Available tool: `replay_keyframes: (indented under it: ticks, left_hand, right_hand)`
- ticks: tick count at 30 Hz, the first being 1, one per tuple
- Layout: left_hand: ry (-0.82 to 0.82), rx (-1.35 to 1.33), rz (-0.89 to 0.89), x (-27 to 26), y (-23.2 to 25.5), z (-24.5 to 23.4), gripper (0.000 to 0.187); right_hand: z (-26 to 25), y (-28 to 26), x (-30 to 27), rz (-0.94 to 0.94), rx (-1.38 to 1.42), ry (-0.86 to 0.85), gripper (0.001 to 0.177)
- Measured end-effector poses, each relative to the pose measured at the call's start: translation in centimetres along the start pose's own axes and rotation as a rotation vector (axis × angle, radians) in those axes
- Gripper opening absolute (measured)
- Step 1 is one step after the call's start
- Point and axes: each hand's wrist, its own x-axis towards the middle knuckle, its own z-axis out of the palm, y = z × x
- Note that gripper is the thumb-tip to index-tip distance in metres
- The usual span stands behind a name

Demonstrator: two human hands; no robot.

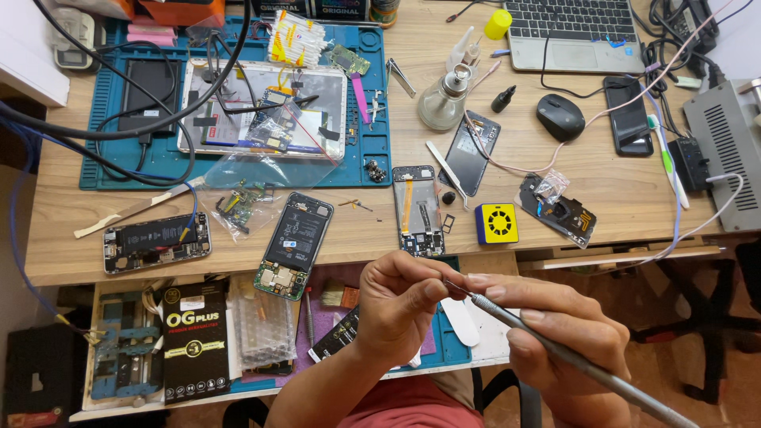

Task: The person uses a metal tool to manipulate a small electronic component and then uses a blue UV light to inspect it. They then handle a disassembled smartphone, removing and reattaching internal parts such as the battery and circuit board while working at a cluttered desk.

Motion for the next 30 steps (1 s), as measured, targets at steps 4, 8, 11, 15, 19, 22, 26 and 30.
replay_keyframes:
  ticks: [4,8,11,15,19,22,26,30]
  left_hand:
    - [-0.035,0.001,0.011,0.1,0.1,0.1,0.015]
    - [-0.025,-0.104,-0.098,0.1,0.1,-0.1,0.009]
    - [-0.035,-0.201,-0.212,0.3,0.4,0.1,0.004]
    - [0.009,-0.268,-0.286,0.3,0.0,-0.2,0.006]
    - [0.011,-0.308,-0.304,0.2,-0.1,-0.2,0.001]
    - [0.01,-0.306,-0.311,0.1,-0.2,0.0,0.001]
    - [0.003,-0.305,-0.309,-0.1,-0.5,-0.2,0.002]
    - [-0.017,-0.276,-0.303,-0.1,-0.6,-0.2,0.004]
  right_hand:
    - [0.1,0.2,-0.3,0.005,-0.035,0.006,0.018]
    - [0.4,1.3,-0.8,-0.079,0.019,0.111,0.018]
    - [0.6,1.4,-1.1,-0.106,-0.021,0.16,0.018]
    - [0.8,1.8,-0.9,-0.132,0.068,0.179,0.017]
    - [0.5,1.9,-0.5,-0.172,-0.026,0.156,0.017]
    - [0.5,1.8,-0.4,-0.19,-0.034,0.196,0.016]
    - [-0.1,1.4,-0.8,-0.141,-0.03,0.15,0.018]
    - [-0.4,1.2,-1.2,-0.132,0.007,0.116,0.017]
